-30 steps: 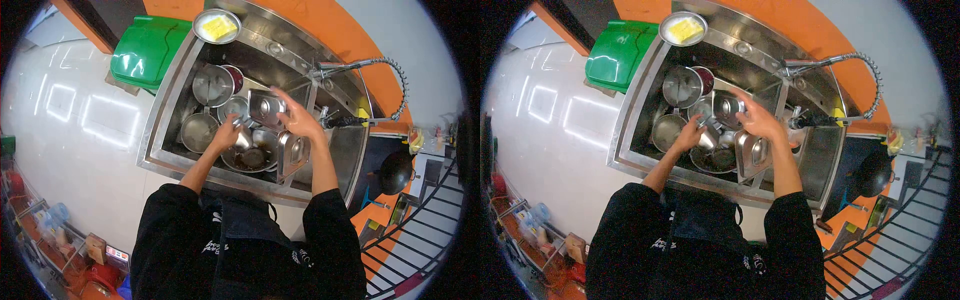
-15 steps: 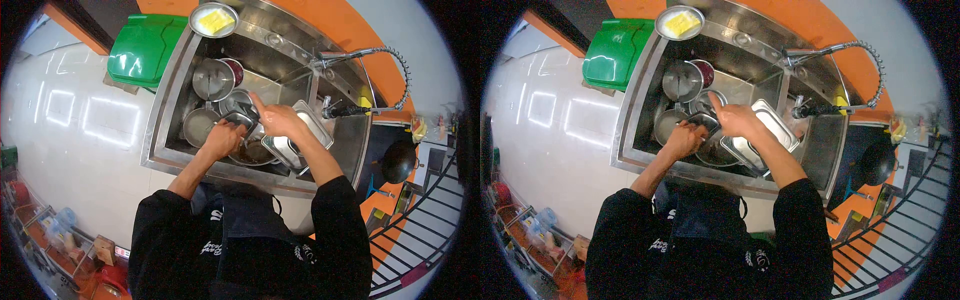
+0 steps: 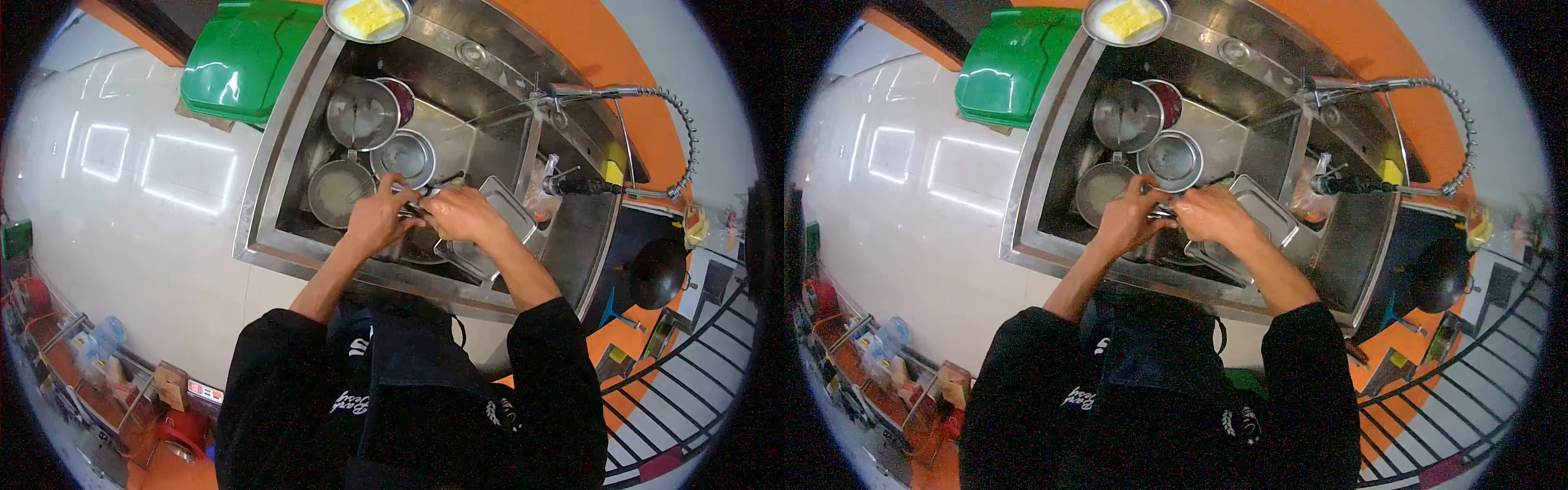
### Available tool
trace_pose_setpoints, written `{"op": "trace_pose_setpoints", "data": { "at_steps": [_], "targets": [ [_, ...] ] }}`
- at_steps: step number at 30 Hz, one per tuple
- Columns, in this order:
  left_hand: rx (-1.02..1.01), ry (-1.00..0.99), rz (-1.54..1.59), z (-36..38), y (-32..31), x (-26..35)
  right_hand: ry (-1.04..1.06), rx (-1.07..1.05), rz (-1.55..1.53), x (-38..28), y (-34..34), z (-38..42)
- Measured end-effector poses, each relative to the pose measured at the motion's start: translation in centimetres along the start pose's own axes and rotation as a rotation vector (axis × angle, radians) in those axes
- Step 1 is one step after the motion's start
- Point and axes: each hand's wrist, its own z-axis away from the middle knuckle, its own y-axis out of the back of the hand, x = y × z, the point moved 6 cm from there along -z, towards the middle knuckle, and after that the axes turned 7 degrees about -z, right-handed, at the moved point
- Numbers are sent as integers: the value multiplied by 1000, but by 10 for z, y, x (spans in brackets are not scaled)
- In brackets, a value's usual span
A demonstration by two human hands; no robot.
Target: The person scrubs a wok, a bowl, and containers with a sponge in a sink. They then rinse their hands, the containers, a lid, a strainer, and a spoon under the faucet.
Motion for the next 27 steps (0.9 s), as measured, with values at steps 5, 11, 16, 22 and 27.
{"op": "trace_pose_setpoints", "data": {
  "at_steps": [5,11,16,22,27],
  "targets": [
    [-147,-48,-25,-10,-14,-8,-59,-77,-137,12,12,3],
    [110,-131,176,-8,-11,-3,-316,250,-808,79,33,25],
    [-162,-174,-65,-12,-20,5,-535,764,-122,125,58,31],
    [-297,3,-58,-42,-25,1,-285,926,87,64,75,-2],
    [-204,105,-3,-51,-3,-15,-6,1041,-153,23,45,-20]
  ]
}}
